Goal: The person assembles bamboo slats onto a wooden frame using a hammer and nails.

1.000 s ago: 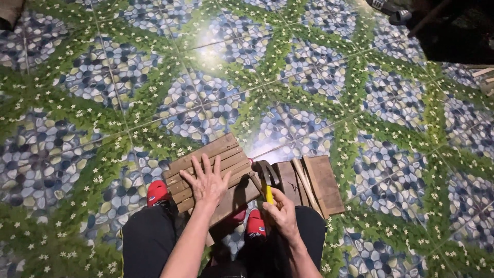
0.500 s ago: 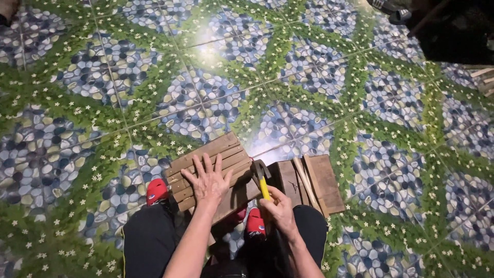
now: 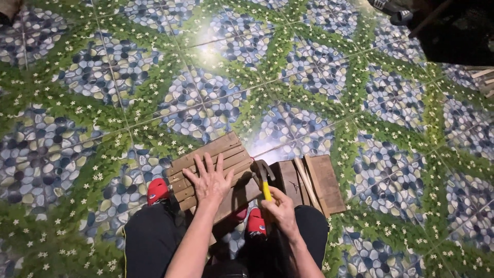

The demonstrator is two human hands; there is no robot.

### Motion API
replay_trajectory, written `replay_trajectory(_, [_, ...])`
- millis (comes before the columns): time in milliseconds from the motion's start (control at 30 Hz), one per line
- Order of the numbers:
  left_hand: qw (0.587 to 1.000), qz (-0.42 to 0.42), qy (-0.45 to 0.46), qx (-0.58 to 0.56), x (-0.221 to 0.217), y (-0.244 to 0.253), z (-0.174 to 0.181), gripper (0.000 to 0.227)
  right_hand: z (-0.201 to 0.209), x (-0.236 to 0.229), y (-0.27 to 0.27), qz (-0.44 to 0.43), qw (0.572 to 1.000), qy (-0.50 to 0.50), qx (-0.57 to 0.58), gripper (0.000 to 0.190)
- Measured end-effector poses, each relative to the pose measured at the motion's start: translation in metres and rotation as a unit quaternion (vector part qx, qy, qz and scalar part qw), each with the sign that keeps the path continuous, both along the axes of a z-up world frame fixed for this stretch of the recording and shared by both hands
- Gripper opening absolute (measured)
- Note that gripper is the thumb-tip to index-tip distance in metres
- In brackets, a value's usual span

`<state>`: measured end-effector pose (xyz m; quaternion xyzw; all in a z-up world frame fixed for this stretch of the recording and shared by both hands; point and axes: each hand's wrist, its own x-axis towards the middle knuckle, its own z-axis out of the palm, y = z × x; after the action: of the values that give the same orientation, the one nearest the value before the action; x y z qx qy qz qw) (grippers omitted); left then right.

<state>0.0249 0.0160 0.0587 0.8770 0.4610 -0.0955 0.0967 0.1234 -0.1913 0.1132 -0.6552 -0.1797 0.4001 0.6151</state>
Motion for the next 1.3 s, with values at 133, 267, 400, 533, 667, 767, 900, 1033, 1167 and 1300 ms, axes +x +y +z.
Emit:
replay_trajectory(133, [0.999, 0.000, -0.032, 0.033, -0.002, 0.000, -0.015, 0.076, -0.013, 0.001, -0.003, -0.007, 0.998, -0.059, 0.035, 0.038])
replay_trajectory(267, [1.000, -0.005, -0.023, 0.016, -0.002, -0.001, -0.001, 0.077, 0.005, 0.002, 0.010, -0.002, 0.999, 0.044, -0.001, 0.013])
replay_trajectory(400, [0.974, -0.008, -0.145, 0.175, -0.005, -0.004, -0.044, 0.072, 0.005, 0.003, 0.004, -0.029, 0.999, 0.030, 0.015, 0.029])
replay_trajectory(533, [0.986, -0.004, -0.101, 0.136, -0.003, -0.004, -0.041, 0.074, -0.008, 0.005, -0.009, -0.009, 0.996, -0.033, 0.078, 0.042])
replay_trajectory(667, [0.983, -0.012, -0.087, 0.163, -0.005, -0.005, -0.040, 0.075, 0.006, -0.003, 0.007, -0.003, 0.998, 0.038, -0.039, 0.015])
replay_trajectory(767, [0.998, -0.001, -0.035, 0.055, -0.001, -0.002, -0.019, 0.076, -0.001, -0.002, 0.007, -0.035, 0.999, 0.031, -0.028, 0.034])
replay_trajectory(900, [0.994, -0.006, -0.076, 0.073, -0.003, -0.004, -0.027, 0.074, 0.042, -0.013, 0.003, -0.076, 0.984, 0.143, 0.078, 0.031])
replay_trajectory(1033, [0.989, -0.014, -0.100, 0.110, -0.007, -0.003, -0.021, 0.073, 0.016, -0.006, -0.013, -0.094, 0.986, 0.090, 0.107, 0.025])
replay_trajectory(1167, [0.987, -0.015, -0.118, 0.105, -0.008, -0.003, -0.024, 0.071, -0.028, 0.014, -0.025, -0.149, 0.989, -0.007, 0.013, 0.037])
replay_trajectory(1300, [0.990, -0.011, -0.098, 0.104, -0.009, -0.003, -0.023, 0.073, -0.066, 0.031, -0.014, -0.189, 0.978, -0.064, -0.054, 0.035])
